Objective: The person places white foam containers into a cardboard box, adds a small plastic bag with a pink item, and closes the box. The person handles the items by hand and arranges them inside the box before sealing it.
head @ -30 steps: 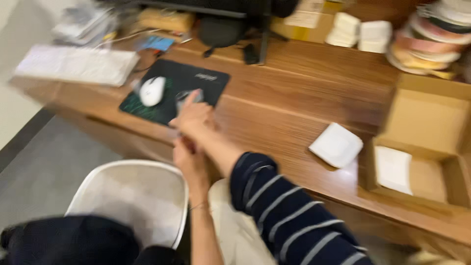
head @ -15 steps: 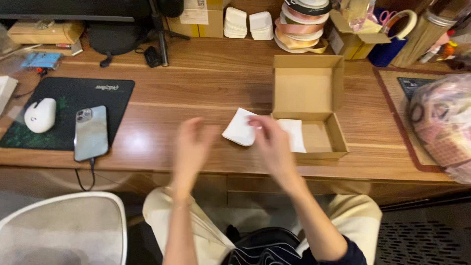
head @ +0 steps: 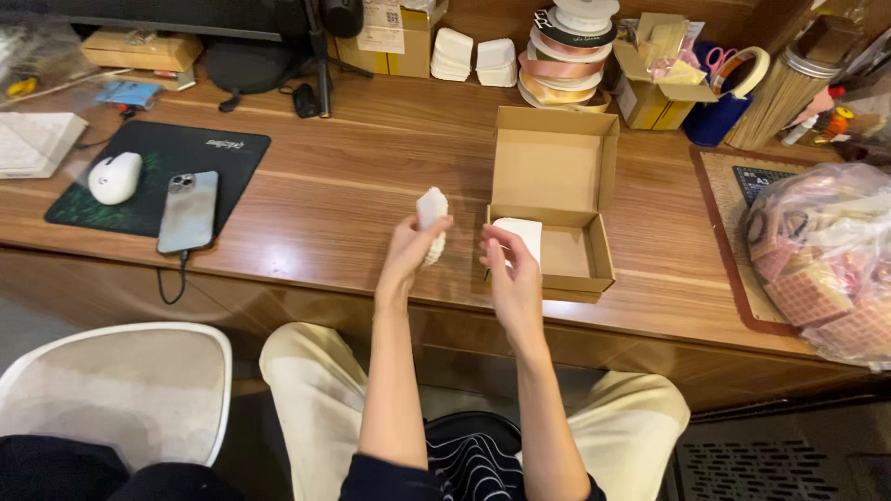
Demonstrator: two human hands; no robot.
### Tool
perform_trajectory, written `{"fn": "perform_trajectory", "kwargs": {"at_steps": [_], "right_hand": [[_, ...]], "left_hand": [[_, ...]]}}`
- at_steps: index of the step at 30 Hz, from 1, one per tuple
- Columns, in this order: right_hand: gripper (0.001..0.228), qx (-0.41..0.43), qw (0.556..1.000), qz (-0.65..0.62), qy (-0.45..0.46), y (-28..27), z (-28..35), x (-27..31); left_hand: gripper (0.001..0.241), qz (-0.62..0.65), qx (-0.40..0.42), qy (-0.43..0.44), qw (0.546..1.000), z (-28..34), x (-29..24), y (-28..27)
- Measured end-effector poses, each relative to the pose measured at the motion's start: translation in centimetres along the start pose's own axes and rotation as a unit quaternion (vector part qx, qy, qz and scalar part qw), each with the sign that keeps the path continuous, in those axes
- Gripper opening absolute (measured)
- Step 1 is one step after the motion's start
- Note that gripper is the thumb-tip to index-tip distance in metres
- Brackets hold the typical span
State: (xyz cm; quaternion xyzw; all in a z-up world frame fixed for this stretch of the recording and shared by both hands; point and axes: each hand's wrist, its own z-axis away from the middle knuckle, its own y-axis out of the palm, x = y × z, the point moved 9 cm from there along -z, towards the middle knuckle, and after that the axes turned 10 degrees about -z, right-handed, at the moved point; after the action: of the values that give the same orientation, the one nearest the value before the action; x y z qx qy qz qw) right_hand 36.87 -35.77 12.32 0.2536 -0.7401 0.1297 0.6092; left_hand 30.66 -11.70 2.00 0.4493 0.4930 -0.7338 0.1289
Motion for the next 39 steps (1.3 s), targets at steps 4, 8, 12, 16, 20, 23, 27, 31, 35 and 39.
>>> {"fn": "perform_trajectory", "kwargs": {"at_steps": [4,8,12,16,20,23,27,31,35,39], "right_hand": [[0.036,0.054,0.995,-0.08,-0.04,3.2,2.7,5.5],[0.054,0.079,0.987,-0.126,-0.062,4.2,5.7,11.3],[0.053,0.073,0.988,-0.13,-0.049,3.1,5.9,11.3],[0.05,0.084,0.985,-0.144,-0.045,2.6,6.4,12.5],[0.047,0.087,0.982,-0.157,-0.056,2.2,6.9,14.2],[0.047,0.086,0.981,-0.163,-0.061,1.8,7.1,14.3],[0.047,0.087,0.98,-0.166,-0.07,1.8,7.4,14.6],[0.049,0.089,0.978,-0.174,-0.078,1.8,7.9,15.4],[0.049,0.094,0.976,-0.173,-0.088,1.8,8.2,16.3],[0.048,0.098,0.975,-0.173,-0.097,1.5,8.7,16.7]], "left_hand": [[0.056,0.563,0.187,0.001,0.805,11.7,-9.5,-4.0],[0.095,0.492,0.135,0.116,0.852,14.7,-11.1,-5.7],[0.089,0.475,0.075,0.172,0.86,16.0,-11.6,-7.0],[0.098,0.486,0.06,0.205,0.848,17.5,-12.6,-8.2],[0.099,0.521,0.063,0.232,0.819,18.8,-13.9,-9.3],[0.098,0.528,0.066,0.245,0.81,19.1,-14.3,-9.6],[0.097,0.525,0.058,0.257,0.81,19.3,-14.3,-9.6],[0.097,0.517,0.053,0.277,0.808,20.0,-14.8,-10.0],[0.095,0.51,0.046,0.292,0.808,21.1,-15.6,-10.9],[0.096,0.505,0.036,0.299,0.809,21.7,-15.6,-11.4]]}}
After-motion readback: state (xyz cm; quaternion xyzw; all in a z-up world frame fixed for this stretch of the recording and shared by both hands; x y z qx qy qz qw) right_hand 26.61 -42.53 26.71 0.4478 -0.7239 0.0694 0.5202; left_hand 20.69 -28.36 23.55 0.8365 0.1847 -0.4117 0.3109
